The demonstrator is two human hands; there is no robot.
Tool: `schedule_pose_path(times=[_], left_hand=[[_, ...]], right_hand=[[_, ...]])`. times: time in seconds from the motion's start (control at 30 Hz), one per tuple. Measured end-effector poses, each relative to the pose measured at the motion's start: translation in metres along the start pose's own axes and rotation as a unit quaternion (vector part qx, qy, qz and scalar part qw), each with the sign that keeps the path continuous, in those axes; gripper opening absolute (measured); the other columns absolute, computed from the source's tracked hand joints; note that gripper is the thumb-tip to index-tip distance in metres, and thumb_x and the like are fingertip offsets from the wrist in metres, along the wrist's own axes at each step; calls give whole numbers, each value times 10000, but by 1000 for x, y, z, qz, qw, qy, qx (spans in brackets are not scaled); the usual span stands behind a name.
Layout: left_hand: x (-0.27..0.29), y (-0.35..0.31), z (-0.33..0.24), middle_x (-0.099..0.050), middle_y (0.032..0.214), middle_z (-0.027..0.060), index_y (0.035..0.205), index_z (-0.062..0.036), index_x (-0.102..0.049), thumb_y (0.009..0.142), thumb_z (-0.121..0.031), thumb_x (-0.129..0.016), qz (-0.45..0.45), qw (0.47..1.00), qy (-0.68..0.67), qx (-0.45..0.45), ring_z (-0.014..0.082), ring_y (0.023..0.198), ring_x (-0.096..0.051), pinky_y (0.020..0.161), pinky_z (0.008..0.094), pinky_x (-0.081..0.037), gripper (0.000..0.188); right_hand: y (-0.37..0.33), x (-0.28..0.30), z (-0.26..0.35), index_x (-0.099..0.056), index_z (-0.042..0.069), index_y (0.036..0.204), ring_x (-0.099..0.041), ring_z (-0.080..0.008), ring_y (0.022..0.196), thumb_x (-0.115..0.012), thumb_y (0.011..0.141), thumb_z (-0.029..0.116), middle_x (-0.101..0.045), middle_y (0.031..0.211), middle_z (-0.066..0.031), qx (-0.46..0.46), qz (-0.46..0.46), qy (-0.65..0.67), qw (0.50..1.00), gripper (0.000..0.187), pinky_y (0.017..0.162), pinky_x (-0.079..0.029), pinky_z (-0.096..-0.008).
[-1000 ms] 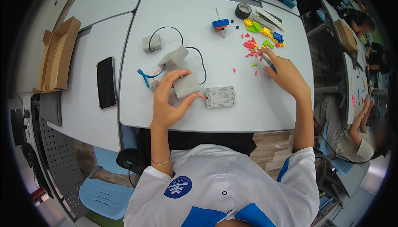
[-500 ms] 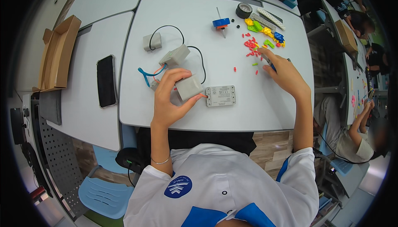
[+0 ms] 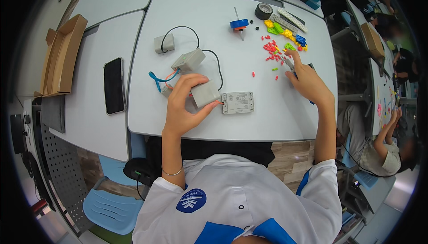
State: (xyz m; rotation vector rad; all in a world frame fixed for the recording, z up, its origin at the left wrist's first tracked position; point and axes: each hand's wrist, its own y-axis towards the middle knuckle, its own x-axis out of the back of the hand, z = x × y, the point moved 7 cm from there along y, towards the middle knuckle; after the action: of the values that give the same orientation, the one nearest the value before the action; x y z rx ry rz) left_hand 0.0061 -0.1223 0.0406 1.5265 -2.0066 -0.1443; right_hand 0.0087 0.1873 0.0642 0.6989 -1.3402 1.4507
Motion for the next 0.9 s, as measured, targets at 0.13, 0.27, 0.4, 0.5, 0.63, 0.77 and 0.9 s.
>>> schedule_pose_path(times=[0.13, 0.27, 0.4, 0.5, 0.63, 0.77, 0.9], left_hand=[[-1, 0, 0, -641, 1128, 101, 1114, -39, -642, 661, -77, -847, 1, 1000, 1, -4, 240, 1056, -622, 874, 335, -500, 498], [-1, 1, 0, -641, 1133, 103, 1113, -43, -643, 660, -75, -846, 2, 1000, 7, -7, 241, 1057, -623, 871, 336, -503, 497], [0, 1, -1, -620, 1173, 97, 1127, -53, -650, 654, -50, -850, -7, 1000, 3, -11, 231, 1080, -617, 857, 326, -511, 514], [0, 0, 2, -594, 1210, 89, 1145, -59, -655, 652, -25, -850, -5, 1000, -9, 19, 221, 1112, -604, 859, 319, -520, 531], [-2, 0, 2, -582, 1222, 84, 1157, -64, -656, 655, -15, -847, 16, 999, -33, 18, 217, 1133, -594, 872, 323, -529, 539], [-2, -1, 2, -585, 1229, 87, 1147, -66, -654, 659, -8, -831, 13, 999, -30, 10, 224, 1130, -597, 874, 329, -527, 522], [2, 0, 0, -595, 1225, 88, 1126, -62, -651, 667, -11, -811, -16, 999, -16, 34, 225, 1122, -604, 882, 325, -514, 488]], right_hand=[[-1, 1, 1, -339, 108, 1445, -688, -385, 976, -547, 989, 143, -686, 1078, -256, -19, 9, 3, 1000, 503, 904, -500, -465], [0, -2, -2, -352, 117, 1425, -685, -381, 990, -565, 984, 154, -689, 1068, -253, 3, -6, -4, 1000, 492, 903, -498, -461], [-3, 1, 3, -385, 71, 1393, -664, -389, 1048, -582, 976, 171, -664, 1149, -270, 21, -28, 28, 999, 472, 942, -488, -444], [-12, 2, 20, -438, 21, 1343, -632, -388, 1112, -594, 958, 170, -628, 1225, -270, 71, -58, 73, 993, 441, 961, -474, -429], [-27, -10, 37, -503, -11, 1271, -600, -373, 1112, -619, 915, 154, -595, 1219, -237, 191, -68, 126, 971, 409, 951, -468, -413], [-40, -23, 69, -519, -4, 1259, -592, -347, 1029, -647, 887, 153, -564, 1117, -200, 237, -33, 151, 959, 424, 914, -476, -394], [-54, -43, 95, -541, 61, 1266, -595, -309, 1016, -752, 832, 204, -518, 1178, -140, 278, -20, 141, 950, 504, 823, -513, -393]])
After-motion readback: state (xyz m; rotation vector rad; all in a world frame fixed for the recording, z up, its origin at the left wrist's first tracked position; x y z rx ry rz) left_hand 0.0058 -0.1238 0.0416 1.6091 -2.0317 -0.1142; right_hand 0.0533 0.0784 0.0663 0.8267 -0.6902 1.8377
